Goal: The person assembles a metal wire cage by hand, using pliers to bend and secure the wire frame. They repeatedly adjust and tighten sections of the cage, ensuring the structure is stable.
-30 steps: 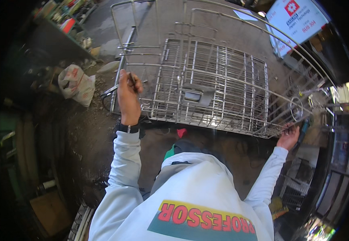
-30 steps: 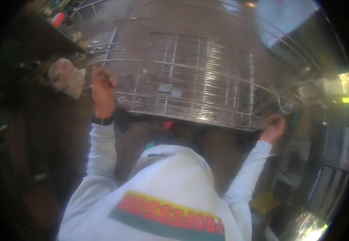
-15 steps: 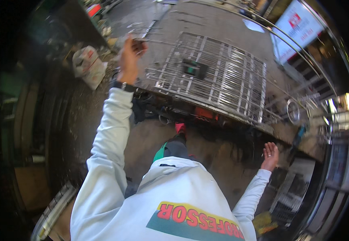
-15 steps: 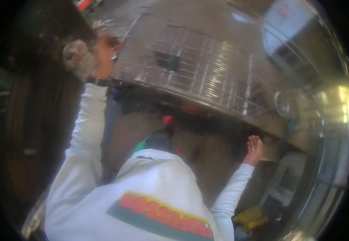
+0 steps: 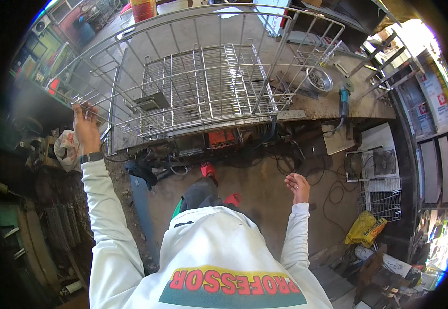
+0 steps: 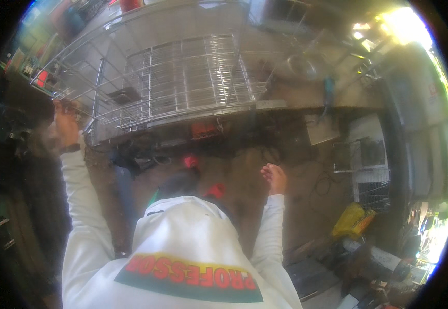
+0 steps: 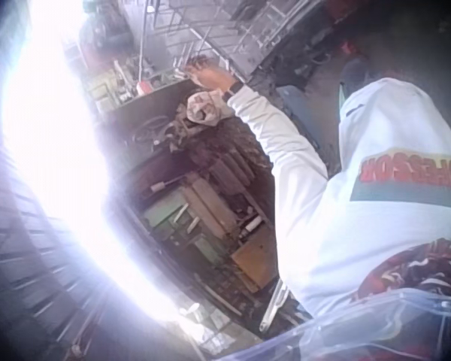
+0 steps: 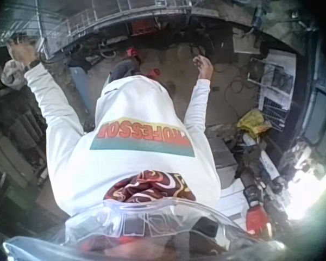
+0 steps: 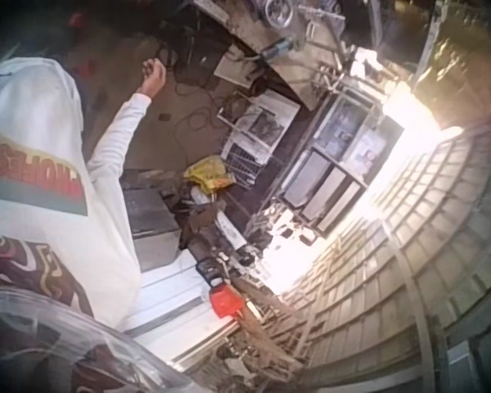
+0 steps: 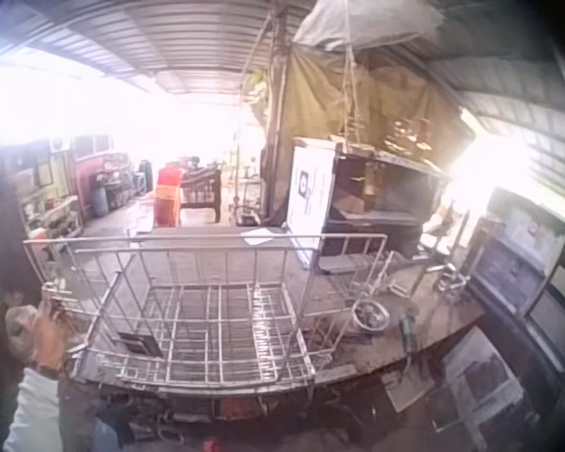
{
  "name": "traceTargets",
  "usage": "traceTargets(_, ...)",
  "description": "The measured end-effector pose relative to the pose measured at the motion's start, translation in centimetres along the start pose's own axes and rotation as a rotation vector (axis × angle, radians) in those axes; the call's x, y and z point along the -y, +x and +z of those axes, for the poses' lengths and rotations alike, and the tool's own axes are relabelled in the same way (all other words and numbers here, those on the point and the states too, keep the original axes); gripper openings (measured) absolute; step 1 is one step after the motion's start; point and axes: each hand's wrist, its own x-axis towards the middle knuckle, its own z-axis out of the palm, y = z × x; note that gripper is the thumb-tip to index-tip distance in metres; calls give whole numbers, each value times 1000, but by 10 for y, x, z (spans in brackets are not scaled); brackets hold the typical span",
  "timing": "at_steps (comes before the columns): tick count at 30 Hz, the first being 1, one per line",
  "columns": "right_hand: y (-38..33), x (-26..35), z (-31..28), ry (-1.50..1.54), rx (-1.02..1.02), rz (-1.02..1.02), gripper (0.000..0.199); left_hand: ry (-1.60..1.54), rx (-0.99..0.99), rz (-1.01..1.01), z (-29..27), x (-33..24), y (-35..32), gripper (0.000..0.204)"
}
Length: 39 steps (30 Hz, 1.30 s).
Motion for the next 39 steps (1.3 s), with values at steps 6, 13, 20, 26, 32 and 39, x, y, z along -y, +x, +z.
traceTargets(6, 20, 23, 16, 26, 21, -138, 28, -26, -2, 67, -28, 19, 24, 32)
traceTargets(13, 95, 189, 126, 40, 6, -749, 35, -133, 92, -31, -2, 15, -13, 35)
traceTargets(20, 138, 253, 193, 254, 278, -723, 31, -300, 179, 89, -10, 14, 3, 28)
traceTargets(26, 161, 246, 182, 163, 233, -935, 27, -156, -39, 142, 19, 31, -18, 50)
traceTargets(32, 142, 240, 183, 460, 344, -737, 26, -239, -68, 57, 10, 63, -55, 53)
traceTargets(39, 128, 249, 215, 555, 265, -802, 37, -373, -11, 78, 5, 73, -16, 38)
